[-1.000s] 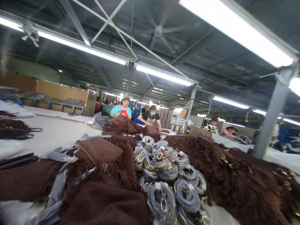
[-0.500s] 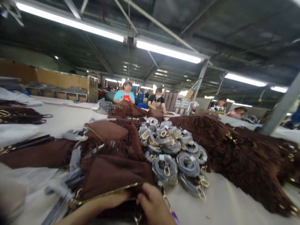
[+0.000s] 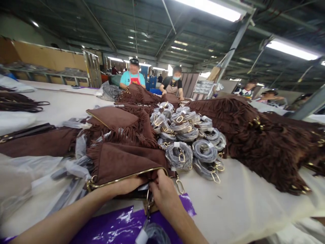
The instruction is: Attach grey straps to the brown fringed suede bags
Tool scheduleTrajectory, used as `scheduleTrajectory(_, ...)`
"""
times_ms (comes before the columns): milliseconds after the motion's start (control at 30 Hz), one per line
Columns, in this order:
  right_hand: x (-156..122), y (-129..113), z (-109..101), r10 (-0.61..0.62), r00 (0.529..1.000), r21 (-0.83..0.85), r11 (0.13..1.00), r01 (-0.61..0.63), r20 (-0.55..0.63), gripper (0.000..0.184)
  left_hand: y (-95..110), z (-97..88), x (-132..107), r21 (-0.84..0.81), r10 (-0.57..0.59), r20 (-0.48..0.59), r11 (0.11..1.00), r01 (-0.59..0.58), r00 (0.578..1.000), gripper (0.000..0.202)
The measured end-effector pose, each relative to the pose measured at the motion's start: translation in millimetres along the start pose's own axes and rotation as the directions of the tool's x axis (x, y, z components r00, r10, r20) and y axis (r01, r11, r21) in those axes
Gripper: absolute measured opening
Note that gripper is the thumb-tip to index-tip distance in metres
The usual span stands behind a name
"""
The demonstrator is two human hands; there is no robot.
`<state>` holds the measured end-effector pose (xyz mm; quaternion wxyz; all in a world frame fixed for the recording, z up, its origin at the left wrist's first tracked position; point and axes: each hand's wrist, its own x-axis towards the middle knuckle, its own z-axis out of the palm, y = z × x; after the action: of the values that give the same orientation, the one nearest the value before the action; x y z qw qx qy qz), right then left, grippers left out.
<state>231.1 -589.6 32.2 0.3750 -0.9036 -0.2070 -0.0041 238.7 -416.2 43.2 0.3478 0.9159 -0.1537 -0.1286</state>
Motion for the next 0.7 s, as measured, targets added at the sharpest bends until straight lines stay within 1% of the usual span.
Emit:
scheduleTrajectory(200, 0.1, 7.0, 8.8, -0.03, 0.999, 0.001, 1.0, 0.03, -0.024, 0.01, 5.8, -7.0, -2.3, 0.042, -0.073, -0.03, 0.996, 0.074, 0.997, 0.032)
scheduleTrajectory(300, -1.6, 5.9, 9.8, -0.035, 0.999, -0.014, 0.999, 0.035, -0.041, 0.009, 6.9, -6.2, -2.3, 0.032, -0.091, -0.036, 0.995, 0.092, 0.995, 0.031)
scheduleTrajectory(367, -2.4, 4.5, 10.2, -0.038, 0.997, -0.038, 0.999, 0.036, -0.06, 0.009, 7.8, -3.5, -1.8, 0.01, -0.088, -0.033, 0.996, 0.088, 0.996, 0.031)
scheduleTrajectory(467, -2.8, 3.0, 10.7, -0.05, 0.995, -0.077, 0.996, 0.043, -0.081, 0.008, 9.8, 1.0, -0.8, -0.038, -0.086, -0.046, 0.996, 0.084, 0.995, 0.036)
scheduleTrajectory(567, -2.8, 4.2, 11.8, -0.064, 0.993, -0.113, 0.992, 0.053, -0.097, 0.006, 10.1, 4.5, 0.4, -0.086, -0.102, -0.081, 0.992, 0.095, 0.991, 0.04)
scheduleTrajectory(700, -3.0, 9.6, 14.8, -0.072, 0.992, -0.147, 0.988, 0.056, -0.105, 0.006, 6.0, 7.5, 1.7, -0.147, -0.104, -0.149, 0.986, 0.082, 0.983, 0.034)
